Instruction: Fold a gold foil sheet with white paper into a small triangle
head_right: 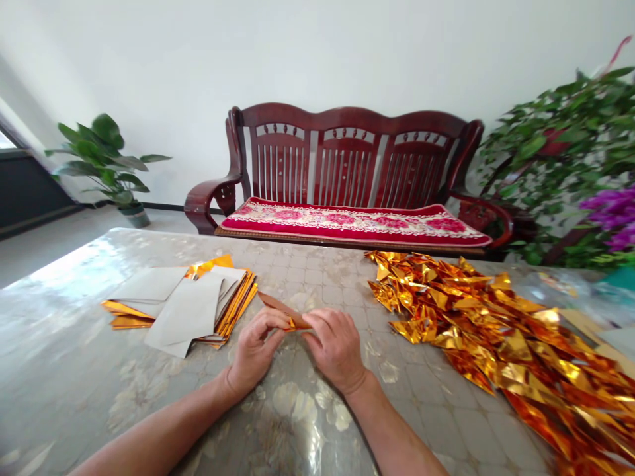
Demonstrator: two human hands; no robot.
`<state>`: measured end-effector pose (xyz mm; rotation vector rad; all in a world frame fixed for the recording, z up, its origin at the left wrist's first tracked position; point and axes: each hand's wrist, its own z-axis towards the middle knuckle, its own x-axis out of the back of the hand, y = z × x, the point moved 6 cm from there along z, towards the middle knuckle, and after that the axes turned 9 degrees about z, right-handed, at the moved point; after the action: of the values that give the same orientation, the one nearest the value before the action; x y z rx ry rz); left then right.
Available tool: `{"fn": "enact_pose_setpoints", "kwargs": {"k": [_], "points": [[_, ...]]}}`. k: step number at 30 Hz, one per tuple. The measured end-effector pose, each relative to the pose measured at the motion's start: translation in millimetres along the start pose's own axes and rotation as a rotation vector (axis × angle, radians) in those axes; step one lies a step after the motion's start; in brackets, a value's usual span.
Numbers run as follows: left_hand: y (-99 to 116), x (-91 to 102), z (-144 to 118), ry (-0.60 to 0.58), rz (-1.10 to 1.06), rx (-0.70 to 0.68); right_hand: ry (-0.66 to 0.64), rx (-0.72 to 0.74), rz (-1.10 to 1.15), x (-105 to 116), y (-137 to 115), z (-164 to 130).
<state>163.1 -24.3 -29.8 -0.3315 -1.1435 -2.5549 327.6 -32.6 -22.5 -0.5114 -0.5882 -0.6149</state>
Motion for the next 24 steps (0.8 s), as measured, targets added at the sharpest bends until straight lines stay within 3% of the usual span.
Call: {"fn": "enact_pose_setpoints", "kwargs": {"k": [5,13,17,24], "points": [[-11,-3.7,-2,-0.016,-0.126,0.078,-0.012,0.006,-0.020,7,3,0],[-14,-9.9,-1,-0.257,0.535,-0.137,-0.080,-0.018,-0.108,-3,15,-5],[-13,-20.1,-3,-0.387,0.678,-0.219,-0.163,-0.049,-0.108,-11,19,-8],[-22,-22.9,-2,-0.500,0.753,-0.125,-0.282,-0.149,0.018,-16,21,-10]]}}
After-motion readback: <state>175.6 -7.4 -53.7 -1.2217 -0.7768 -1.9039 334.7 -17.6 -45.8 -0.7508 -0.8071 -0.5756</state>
